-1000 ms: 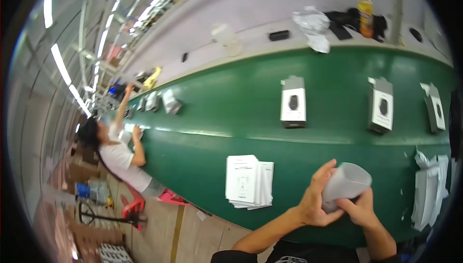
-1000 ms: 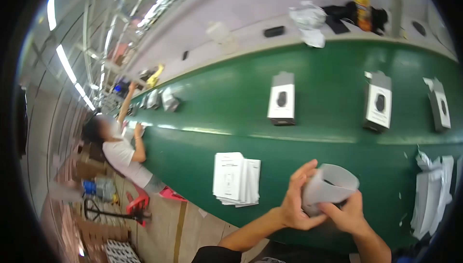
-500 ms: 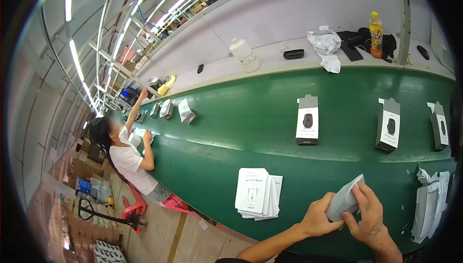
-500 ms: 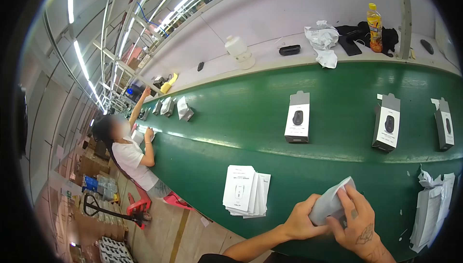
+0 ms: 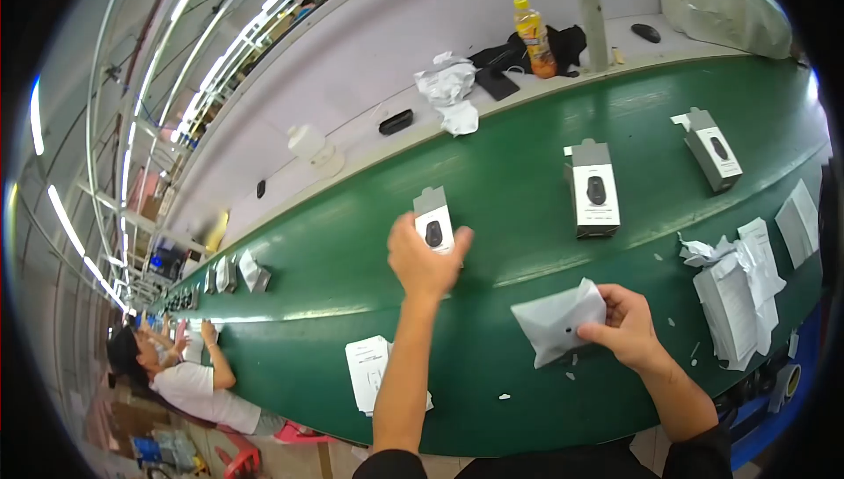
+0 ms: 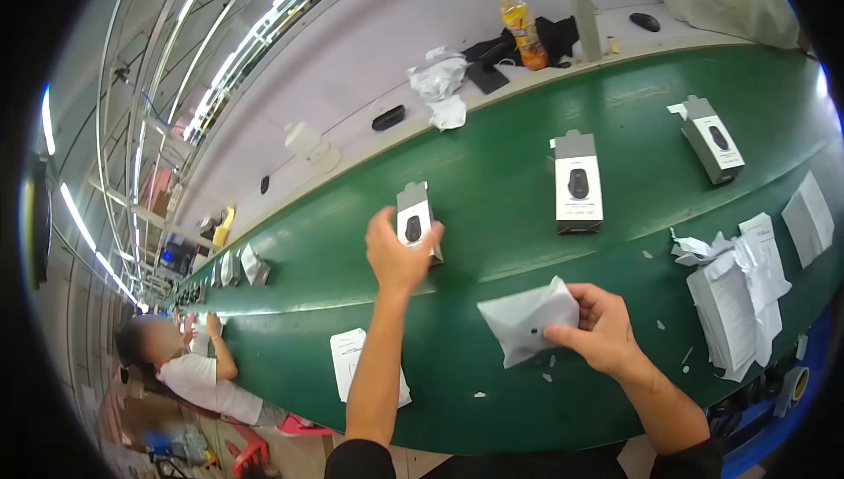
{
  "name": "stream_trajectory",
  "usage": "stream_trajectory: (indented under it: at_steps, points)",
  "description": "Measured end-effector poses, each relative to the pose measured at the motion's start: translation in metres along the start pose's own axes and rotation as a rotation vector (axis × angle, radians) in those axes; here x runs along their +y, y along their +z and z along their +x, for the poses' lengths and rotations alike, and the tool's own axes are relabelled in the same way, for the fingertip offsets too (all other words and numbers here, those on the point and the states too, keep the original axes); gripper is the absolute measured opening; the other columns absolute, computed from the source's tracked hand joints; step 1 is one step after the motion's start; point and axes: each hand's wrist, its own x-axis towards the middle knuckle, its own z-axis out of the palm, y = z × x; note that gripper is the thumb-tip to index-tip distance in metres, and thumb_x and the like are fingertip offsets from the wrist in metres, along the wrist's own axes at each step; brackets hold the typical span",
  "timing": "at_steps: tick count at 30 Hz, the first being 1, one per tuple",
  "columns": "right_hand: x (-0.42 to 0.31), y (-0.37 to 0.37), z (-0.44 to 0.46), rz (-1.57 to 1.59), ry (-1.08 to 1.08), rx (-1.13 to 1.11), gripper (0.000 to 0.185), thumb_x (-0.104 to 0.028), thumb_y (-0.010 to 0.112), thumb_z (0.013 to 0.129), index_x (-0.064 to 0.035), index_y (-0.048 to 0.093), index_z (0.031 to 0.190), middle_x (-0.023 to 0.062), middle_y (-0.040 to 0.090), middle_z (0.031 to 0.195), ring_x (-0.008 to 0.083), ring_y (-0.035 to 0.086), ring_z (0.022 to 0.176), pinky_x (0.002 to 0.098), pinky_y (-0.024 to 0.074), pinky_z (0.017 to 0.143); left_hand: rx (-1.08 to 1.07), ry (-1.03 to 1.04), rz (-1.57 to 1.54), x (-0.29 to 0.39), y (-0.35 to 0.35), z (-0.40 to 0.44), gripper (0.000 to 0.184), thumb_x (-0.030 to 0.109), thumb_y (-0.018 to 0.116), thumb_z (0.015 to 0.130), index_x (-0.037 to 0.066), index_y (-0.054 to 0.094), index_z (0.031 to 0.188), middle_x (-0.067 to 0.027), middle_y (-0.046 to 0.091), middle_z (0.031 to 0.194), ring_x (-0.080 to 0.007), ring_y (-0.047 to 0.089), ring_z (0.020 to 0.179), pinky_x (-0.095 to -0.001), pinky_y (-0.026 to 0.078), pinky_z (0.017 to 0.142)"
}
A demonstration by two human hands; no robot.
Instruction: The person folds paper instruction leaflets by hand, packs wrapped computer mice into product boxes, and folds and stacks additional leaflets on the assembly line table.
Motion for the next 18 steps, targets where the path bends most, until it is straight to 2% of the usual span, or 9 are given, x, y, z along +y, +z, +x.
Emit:
stream_trajectory:
  at_steps: [1,2,4,5,9,12,14,15,18]
  points:
    - [-0.003,-0.003,0.001,0.074,-0.007,0.039,0.051,-0.001,0.077,0.076,0.0052,0.055,0.121,0.0091,0.065,0.108,0.0182,0.065,0.096,0.0325,0.054,0.088,0.245,0.021,0.309,-0.025,0.029,0.013,0.072,0.047,0.083,0.066,0.0,0.059,0.114,-0.0176,0.066,0.107,-0.0345,0.064,0.099,-0.0407,0.051,0.087]
    - [-0.008,-0.003,0.001,0.072,-0.028,0.047,0.051,-0.001,0.077,0.076,0.0052,0.055,0.121,0.0091,0.065,0.108,0.0182,0.065,0.096,0.0325,0.054,0.088,0.258,0.034,0.295,-0.037,0.035,0.023,0.072,0.047,0.083,0.066,0.0,0.059,0.114,-0.0176,0.066,0.107,-0.0345,0.064,0.099,-0.0407,0.051,0.087]
    - [-0.011,-0.006,0.003,0.137,-0.118,0.116,0.049,-0.001,0.074,0.078,0.0058,0.054,0.122,0.0095,0.065,0.109,0.0182,0.065,0.097,0.0326,0.0538,0.088,-0.494,-0.464,-0.191,-0.045,0.031,0.038,0.081,0.044,0.084,0.066,0.0,0.05,0.125,-0.0205,0.061,0.119,-0.035,0.062,0.107,-0.0418,0.051,0.087]
    - [-0.009,-0.005,0.003,0.182,-0.153,0.155,0.048,-0.001,0.073,0.079,0.0061,0.054,0.122,0.0098,0.065,0.11,0.0182,0.064,0.098,0.0327,0.0538,0.088,-0.5,-0.447,-0.177,-0.043,0.025,0.037,0.081,0.044,0.084,0.066,0.0,0.05,0.125,-0.0205,0.061,0.119,-0.035,0.062,0.107,-0.0418,0.051,0.087]
    - [-0.044,-0.01,0.019,0.147,-0.317,0.314,0.05,-0.002,0.072,0.081,0.0057,0.051,0.126,0.0109,0.063,0.114,0.0175,0.063,0.102,0.0318,0.0529,0.089,-0.309,-0.018,-0.665,-0.008,0.008,-0.03,0.097,0.023,0.088,0.059,0.003,0.035,0.138,-0.0235,0.049,0.129,-0.0326,0.056,0.113,-0.0434,0.05,0.09]
    - [-0.068,0.006,0.021,0.151,-0.38,0.288,0.055,-0.003,0.076,0.078,0.0057,0.051,0.127,0.0114,0.062,0.116,0.018,0.063,0.102,0.0315,0.0527,0.089,-0.29,0.019,-0.889,0.04,-0.037,-0.07,0.1,0.017,0.088,0.058,0.004,0.031,0.139,-0.0227,0.051,0.123,-0.0358,0.056,0.107,-0.0441,0.048,0.091]
    - [-0.073,0.02,0.022,-0.214,-0.706,0.12,0.056,-0.006,0.079,0.079,0.0059,0.052,0.127,0.0126,0.065,0.112,0.0182,0.066,0.098,0.0317,0.0564,0.082,-0.202,0.493,-0.504,0.048,-0.057,-0.088,0.1,0.014,0.087,0.059,0.006,0.026,0.138,-0.0226,0.05,0.124,-0.0387,0.056,0.106,-0.0444,0.049,0.089]
    - [-0.076,0.028,0.02,-0.22,-0.697,0.103,0.056,-0.006,0.079,0.079,0.0059,0.052,0.127,0.0126,0.065,0.112,0.0182,0.066,0.098,0.0317,0.0564,0.082,-0.195,0.474,-0.502,0.043,-0.056,-0.098,0.1,0.014,0.087,0.059,0.006,0.026,0.138,-0.0226,0.05,0.124,-0.0387,0.056,0.106,-0.0444,0.049,0.089]
    - [-0.087,0.043,0.004,-0.768,-1.188,-0.069,0.06,-0.002,0.082,0.073,0.0062,0.052,0.124,0.0133,0.065,0.113,0.019,0.065,0.098,0.0318,0.0543,0.087,-0.212,0.486,-0.727,0.034,-0.042,-0.127,0.099,0.013,0.088,0.057,0.008,0.024,0.132,-0.0222,0.05,0.123,-0.0396,0.056,0.105,-0.0445,0.049,0.086]
